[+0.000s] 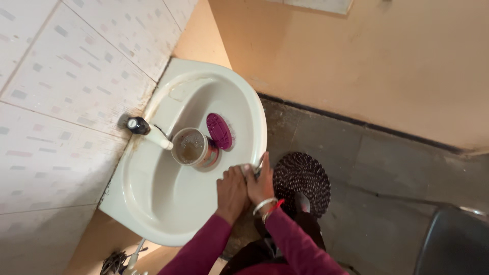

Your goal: The person washes a striped cloth in a white pedestal sink using a pink scrubbing brush and running water. After rinsing and wringing the cloth, the person uses it to wipe the exterior of the sink pedestal and the surrounding floor area.

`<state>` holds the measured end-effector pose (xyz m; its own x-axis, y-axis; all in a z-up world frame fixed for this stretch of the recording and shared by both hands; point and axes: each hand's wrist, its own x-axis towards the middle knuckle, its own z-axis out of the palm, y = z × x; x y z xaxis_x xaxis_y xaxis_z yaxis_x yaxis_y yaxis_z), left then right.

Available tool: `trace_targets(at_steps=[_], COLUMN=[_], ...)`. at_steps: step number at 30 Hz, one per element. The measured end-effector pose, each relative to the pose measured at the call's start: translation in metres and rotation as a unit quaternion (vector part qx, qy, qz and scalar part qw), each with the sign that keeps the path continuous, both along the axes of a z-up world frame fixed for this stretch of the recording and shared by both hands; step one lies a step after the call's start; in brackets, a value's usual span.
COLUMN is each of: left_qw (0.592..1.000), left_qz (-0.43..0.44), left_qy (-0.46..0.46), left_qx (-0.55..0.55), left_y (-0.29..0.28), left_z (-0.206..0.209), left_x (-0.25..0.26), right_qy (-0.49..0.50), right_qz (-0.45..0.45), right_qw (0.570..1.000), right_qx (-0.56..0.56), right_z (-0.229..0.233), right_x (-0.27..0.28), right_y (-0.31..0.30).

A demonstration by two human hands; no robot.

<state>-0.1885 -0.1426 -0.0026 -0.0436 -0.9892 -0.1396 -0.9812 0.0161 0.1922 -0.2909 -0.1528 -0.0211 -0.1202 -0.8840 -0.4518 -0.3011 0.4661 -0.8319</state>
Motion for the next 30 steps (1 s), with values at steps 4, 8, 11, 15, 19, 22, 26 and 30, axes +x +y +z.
trace_targets(at_steps=[4, 8, 11, 15, 19, 22, 26, 30], left_qw=[0.996, 0.987, 0.978, 0.990, 0.991, 0.988, 0.985, 0.986], left_qz=[0.001, 0.029, 0.027, 0.008, 0.034, 0.095, 0.137, 0.112], left_qy=[0.032, 0.150, 0.187, 0.135, 0.114, 0.117, 0.101, 0.098], left_qx=[-0.086, -0.043, -0.094, -0.046, -0.056, -0.014, -0.017, -0.078], left_y=[-0.067, -0.068, -0.028, -0.034, -0.091, -0.115, -0.088, -0.051], left_z=[0.004, 0.016, 0.021, 0.024, 0.031, 0.033, 0.028, 0.025], left_x=[-0.028, -0.037, -0.036, -0.035, -0.045, -0.057, -0.062, -0.060], right_qy=[-0.042, -0.005, -0.003, 0.009, 0.032, 0.001, 0.022, -0.005], right_qz=[0.001, 0.050, 0.078, 0.079, 0.107, 0.132, 0.151, 0.147], right_qw=[0.995, 0.996, 0.981, 0.997, 0.994, 0.991, 0.981, 0.984], right_qx=[-0.086, -0.078, -0.179, -0.022, -0.019, -0.024, -0.124, -0.097], right_z=[-0.010, -0.021, -0.018, 0.003, 0.008, -0.006, -0.027, -0.008], right_x=[-0.021, -0.033, -0.036, -0.028, -0.032, -0.040, -0.050, -0.053], right_y=[-0.079, -0.087, -0.048, -0.043, -0.127, -0.160, -0.124, -0.074])
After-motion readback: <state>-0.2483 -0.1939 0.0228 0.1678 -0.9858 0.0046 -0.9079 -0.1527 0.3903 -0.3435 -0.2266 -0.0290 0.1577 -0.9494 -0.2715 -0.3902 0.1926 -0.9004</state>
